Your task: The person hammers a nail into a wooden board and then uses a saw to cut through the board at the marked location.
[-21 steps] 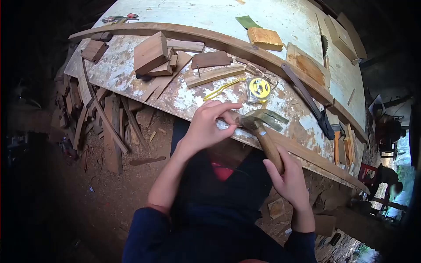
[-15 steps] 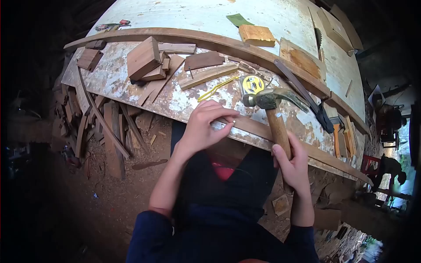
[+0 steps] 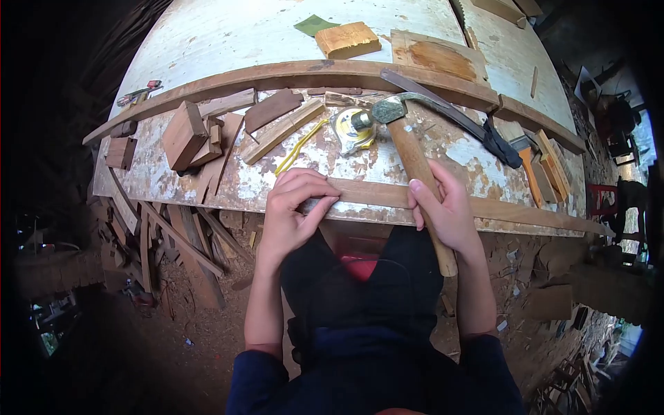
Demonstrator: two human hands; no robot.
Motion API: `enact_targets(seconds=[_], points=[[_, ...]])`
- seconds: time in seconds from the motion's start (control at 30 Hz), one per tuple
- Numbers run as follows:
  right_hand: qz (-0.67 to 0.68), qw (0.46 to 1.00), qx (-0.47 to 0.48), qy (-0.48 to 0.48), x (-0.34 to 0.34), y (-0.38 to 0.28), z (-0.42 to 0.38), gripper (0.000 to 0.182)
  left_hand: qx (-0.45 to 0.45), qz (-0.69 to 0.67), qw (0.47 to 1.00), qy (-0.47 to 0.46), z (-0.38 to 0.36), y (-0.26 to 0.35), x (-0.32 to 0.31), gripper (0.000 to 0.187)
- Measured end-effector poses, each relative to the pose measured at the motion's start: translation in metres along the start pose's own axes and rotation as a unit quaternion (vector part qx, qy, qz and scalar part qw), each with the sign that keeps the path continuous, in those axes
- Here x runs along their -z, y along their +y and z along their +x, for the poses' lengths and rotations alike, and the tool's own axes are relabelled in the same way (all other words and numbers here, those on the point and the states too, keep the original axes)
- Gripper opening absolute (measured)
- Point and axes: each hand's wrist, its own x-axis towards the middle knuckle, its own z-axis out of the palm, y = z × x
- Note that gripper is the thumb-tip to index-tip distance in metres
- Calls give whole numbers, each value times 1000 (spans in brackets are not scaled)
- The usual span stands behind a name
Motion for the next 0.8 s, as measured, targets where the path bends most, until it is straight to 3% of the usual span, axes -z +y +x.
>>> enact_targets(seconds=[0.1, 0.3, 0.6, 0.8], points=[[3, 1000, 5, -2, 0, 0, 0, 34, 48, 2, 999, -12, 0, 3, -1, 16], [9, 1000, 2, -2, 1, -3, 2, 33, 4, 24, 999, -27, 1, -1, 0, 12], [12, 1000, -5, -5, 2, -1, 2, 33, 49, 29, 998, -39, 1, 3, -1, 9], [8, 1000, -11, -2, 1, -4, 3, 34, 22, 16, 999, -33, 1, -2, 0, 10]])
